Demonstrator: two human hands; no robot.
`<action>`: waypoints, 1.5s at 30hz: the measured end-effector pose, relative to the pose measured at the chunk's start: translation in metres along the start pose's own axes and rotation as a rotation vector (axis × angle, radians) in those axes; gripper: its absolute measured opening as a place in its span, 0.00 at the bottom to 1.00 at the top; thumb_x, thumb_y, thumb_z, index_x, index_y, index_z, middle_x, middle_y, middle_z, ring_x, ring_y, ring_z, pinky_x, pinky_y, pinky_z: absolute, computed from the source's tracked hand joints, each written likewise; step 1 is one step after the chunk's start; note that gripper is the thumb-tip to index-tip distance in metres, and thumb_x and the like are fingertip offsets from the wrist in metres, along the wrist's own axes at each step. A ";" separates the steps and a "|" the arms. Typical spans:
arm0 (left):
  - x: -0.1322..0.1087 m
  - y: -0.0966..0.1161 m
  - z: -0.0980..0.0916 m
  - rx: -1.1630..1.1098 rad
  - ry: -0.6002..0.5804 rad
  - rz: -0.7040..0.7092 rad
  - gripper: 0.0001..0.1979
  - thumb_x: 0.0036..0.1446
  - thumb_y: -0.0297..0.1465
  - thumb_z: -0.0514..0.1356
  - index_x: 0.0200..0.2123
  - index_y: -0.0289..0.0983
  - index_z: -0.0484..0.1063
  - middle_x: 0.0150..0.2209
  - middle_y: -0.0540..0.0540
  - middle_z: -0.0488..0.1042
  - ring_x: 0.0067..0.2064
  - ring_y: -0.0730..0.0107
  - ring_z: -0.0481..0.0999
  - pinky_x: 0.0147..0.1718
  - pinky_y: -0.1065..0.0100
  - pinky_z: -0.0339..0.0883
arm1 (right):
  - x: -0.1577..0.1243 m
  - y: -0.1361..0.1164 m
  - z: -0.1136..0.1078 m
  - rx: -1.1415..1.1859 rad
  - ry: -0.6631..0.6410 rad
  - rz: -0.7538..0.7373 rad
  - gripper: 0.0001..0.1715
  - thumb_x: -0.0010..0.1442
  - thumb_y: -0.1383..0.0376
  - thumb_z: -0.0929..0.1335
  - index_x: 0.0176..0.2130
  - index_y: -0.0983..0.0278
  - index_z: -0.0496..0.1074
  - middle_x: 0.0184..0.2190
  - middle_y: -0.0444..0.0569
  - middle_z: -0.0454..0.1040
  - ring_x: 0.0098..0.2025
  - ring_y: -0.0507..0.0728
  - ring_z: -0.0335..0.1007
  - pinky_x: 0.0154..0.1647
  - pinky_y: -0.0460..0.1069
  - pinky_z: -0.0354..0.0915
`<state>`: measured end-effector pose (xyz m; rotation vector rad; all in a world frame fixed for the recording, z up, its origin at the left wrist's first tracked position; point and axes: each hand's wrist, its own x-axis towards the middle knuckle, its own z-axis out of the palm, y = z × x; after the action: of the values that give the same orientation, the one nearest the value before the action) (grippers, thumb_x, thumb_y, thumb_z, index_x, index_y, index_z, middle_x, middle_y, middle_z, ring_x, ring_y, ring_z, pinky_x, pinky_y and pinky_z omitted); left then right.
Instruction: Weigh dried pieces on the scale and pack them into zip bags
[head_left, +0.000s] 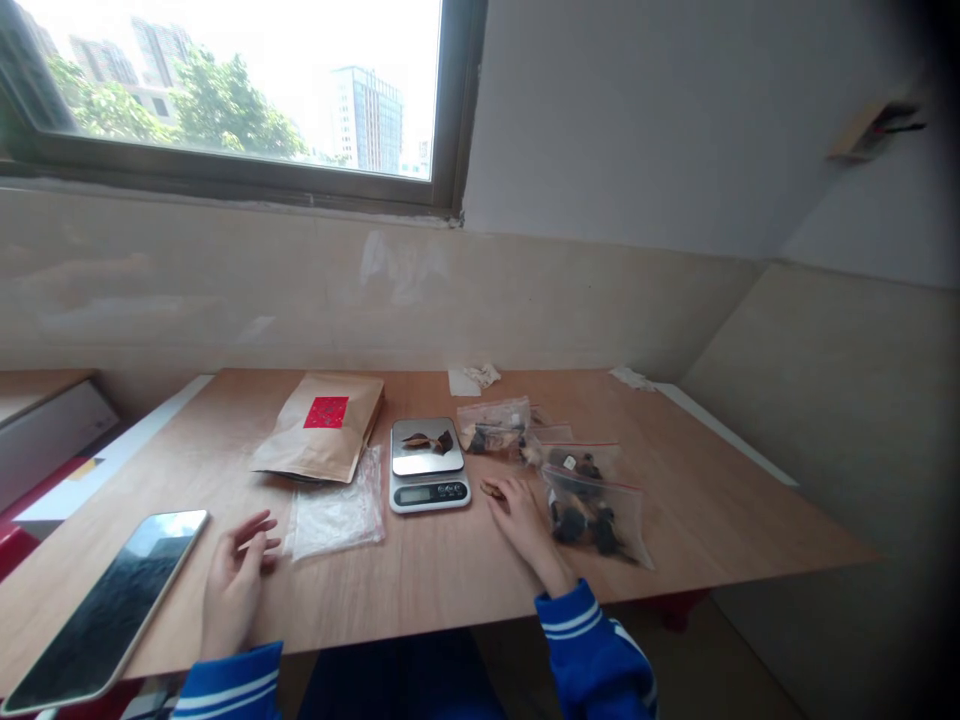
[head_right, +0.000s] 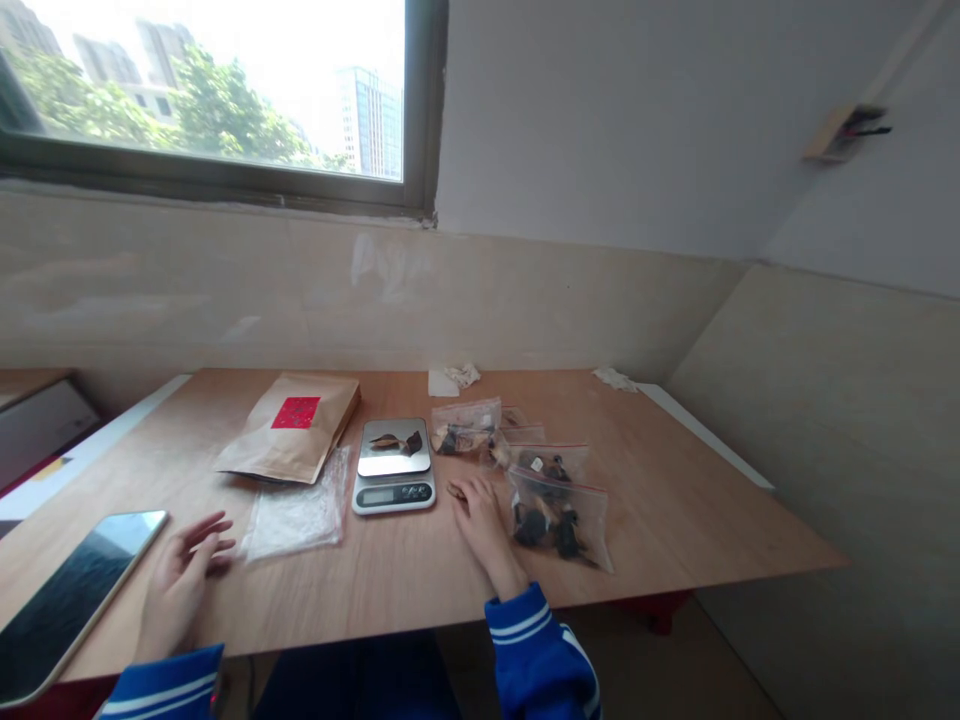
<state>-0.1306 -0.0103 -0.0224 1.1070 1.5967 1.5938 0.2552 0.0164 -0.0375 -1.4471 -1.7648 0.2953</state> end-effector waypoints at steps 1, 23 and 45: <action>0.001 0.000 -0.004 0.009 0.004 -0.004 0.26 0.44 0.48 0.62 0.43 0.37 0.70 0.40 0.46 0.73 0.33 0.70 0.73 0.28 0.69 0.70 | 0.002 -0.003 0.000 0.032 -0.004 0.006 0.16 0.58 0.69 0.62 0.45 0.64 0.72 0.43 0.54 0.74 0.47 0.60 0.69 0.50 0.57 0.65; 0.053 0.004 -0.016 0.518 -0.012 0.263 0.33 0.44 0.38 0.56 0.55 0.32 0.60 0.55 0.31 0.64 0.55 0.48 0.66 0.47 0.52 0.67 | -0.051 -0.048 0.011 0.026 0.167 0.092 0.16 0.62 0.67 0.60 0.43 0.56 0.73 0.51 0.52 0.64 0.54 0.62 0.60 0.56 0.62 0.57; 0.081 0.009 0.038 0.631 0.217 0.721 0.15 0.55 0.40 0.58 0.39 0.39 0.78 0.35 0.43 0.78 0.37 0.61 0.71 0.43 0.65 0.62 | -0.001 -0.195 0.101 0.128 -0.230 -0.310 0.39 0.59 0.69 0.63 0.65 0.72 0.46 0.66 0.60 0.46 0.69 0.64 0.33 0.65 0.63 0.49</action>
<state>-0.1328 0.0778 -0.0061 2.0854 2.0628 1.7084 0.0462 -0.0149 0.0206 -1.0636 -2.0828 0.4151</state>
